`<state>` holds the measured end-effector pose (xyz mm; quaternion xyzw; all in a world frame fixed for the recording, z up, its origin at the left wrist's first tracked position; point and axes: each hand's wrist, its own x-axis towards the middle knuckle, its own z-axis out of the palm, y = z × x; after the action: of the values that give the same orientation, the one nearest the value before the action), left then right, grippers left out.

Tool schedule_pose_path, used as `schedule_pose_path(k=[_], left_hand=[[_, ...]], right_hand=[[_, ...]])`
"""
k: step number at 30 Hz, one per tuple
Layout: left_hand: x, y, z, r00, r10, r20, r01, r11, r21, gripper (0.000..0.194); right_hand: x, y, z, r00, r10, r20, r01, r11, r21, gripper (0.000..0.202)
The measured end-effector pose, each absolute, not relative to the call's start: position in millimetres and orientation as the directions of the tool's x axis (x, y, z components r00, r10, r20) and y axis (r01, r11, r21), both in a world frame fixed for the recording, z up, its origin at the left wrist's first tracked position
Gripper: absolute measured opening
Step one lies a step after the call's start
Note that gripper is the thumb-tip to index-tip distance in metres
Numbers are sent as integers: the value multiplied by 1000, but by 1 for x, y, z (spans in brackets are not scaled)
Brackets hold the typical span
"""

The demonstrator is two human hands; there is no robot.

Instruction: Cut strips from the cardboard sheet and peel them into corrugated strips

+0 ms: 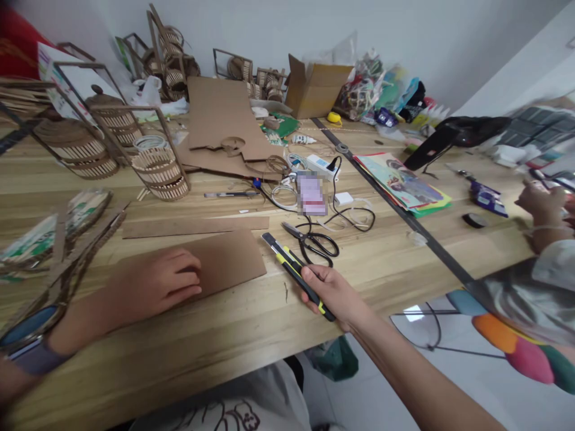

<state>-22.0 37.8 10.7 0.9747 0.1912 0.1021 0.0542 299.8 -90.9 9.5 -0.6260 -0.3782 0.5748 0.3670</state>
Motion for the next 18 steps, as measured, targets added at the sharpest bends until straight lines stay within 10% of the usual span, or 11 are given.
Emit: schedule_pose_path(k=[6, 18], left_hand=[[-13, 46, 3, 709, 692, -132, 699, -715, 9, 110], [-1, 34, 10, 697, 706, -128, 713, -701, 11, 108]], right_hand=[[302, -97, 8, 61, 865, -497, 57, -501, -864, 58], [321, -95, 16, 152, 935, -319, 536, -349, -769, 50]])
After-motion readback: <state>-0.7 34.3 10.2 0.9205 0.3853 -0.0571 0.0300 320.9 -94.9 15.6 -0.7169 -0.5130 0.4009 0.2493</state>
